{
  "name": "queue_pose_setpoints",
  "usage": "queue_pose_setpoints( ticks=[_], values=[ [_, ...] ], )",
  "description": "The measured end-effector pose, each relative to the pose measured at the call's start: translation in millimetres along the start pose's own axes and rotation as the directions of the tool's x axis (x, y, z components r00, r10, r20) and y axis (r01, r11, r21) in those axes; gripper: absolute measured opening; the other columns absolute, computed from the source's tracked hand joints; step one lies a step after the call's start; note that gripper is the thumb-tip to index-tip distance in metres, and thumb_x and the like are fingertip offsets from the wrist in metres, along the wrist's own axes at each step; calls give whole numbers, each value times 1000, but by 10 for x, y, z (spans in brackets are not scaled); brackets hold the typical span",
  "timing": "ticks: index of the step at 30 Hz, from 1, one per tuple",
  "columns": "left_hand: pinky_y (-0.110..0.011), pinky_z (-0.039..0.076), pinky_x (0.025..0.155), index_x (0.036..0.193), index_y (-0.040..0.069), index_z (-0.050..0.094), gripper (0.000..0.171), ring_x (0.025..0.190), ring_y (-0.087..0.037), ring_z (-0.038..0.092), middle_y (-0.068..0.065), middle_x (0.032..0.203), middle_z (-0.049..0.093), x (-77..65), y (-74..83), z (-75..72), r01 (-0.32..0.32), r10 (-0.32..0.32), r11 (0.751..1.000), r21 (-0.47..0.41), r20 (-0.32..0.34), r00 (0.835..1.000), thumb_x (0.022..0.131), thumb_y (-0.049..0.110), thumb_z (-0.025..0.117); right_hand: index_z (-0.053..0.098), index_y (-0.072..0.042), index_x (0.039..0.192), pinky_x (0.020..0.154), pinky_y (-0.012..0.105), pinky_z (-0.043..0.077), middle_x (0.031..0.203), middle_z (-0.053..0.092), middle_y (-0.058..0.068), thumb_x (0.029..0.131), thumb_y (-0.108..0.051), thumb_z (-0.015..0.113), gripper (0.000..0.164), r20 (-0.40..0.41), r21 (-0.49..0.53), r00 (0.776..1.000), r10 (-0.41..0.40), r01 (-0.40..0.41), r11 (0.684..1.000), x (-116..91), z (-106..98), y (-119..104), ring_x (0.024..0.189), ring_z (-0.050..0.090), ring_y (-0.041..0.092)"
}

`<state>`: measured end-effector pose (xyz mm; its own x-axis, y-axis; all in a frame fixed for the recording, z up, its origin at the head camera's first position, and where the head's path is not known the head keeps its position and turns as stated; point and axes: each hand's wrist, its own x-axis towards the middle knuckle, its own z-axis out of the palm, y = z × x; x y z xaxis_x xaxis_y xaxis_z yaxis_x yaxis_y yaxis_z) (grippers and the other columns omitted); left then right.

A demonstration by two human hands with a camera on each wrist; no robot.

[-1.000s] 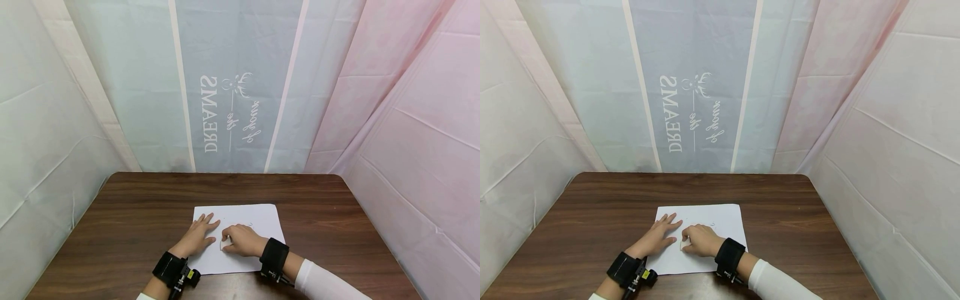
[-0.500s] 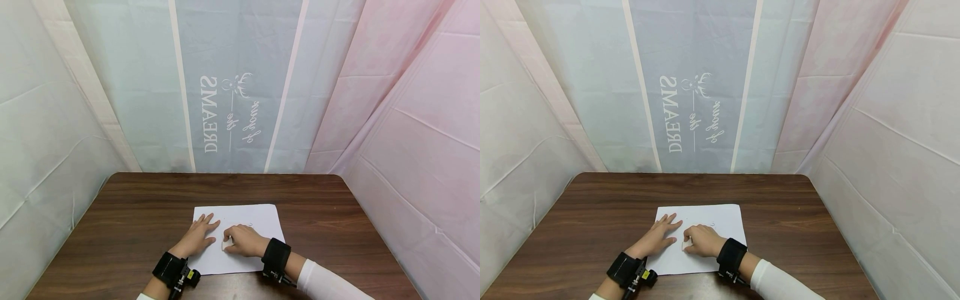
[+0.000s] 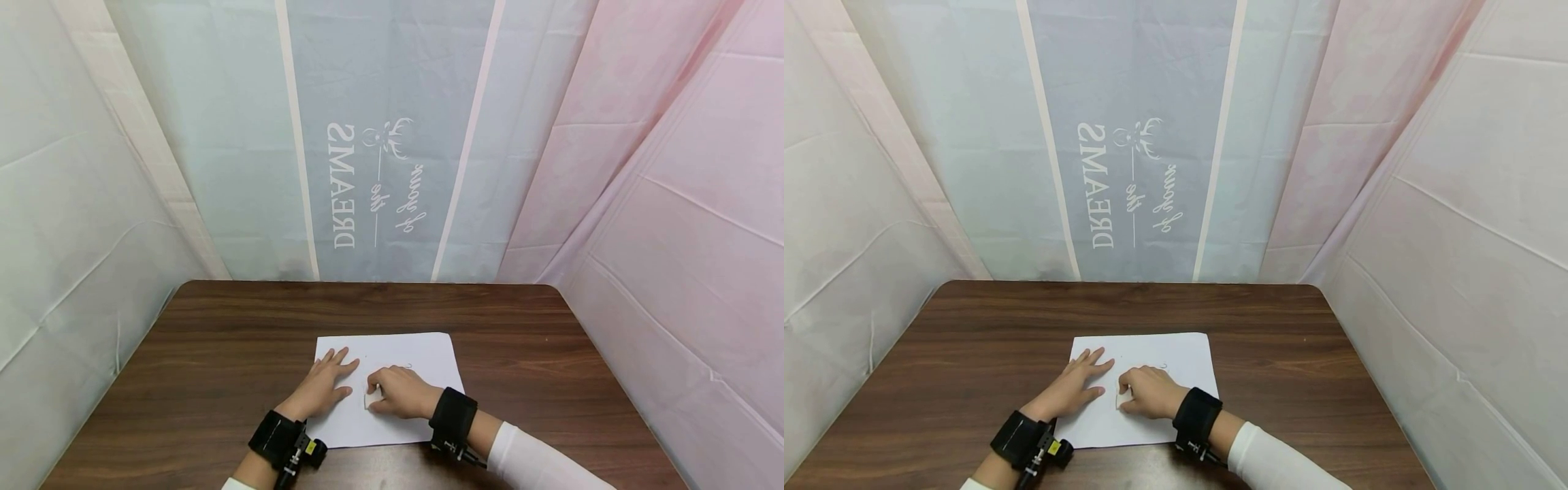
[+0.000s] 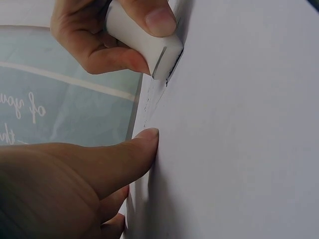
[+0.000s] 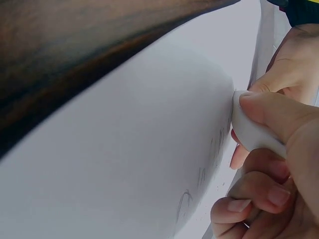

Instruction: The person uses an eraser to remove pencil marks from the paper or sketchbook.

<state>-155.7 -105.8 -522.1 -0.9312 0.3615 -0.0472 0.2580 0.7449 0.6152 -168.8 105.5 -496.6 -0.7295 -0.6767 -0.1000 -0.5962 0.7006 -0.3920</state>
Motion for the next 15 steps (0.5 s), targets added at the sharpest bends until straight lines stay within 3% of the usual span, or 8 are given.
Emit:
queue_pose_setpoints(
  ticks=[15],
  values=[
    [-67, 20, 121, 142, 7, 59, 50, 152, -50, 23, -23, 161, 36, 4, -4, 10, 2, -2, 1000, -7, -4, 1000, 93, 11, 71, 75, -14, 96, 56, 18, 39, 75, 64, -11, 84, -24, 82, 17, 9, 7, 1000, 3, -3, 1000, -38, -28, 23, 58, 46, -1]
  ],
)
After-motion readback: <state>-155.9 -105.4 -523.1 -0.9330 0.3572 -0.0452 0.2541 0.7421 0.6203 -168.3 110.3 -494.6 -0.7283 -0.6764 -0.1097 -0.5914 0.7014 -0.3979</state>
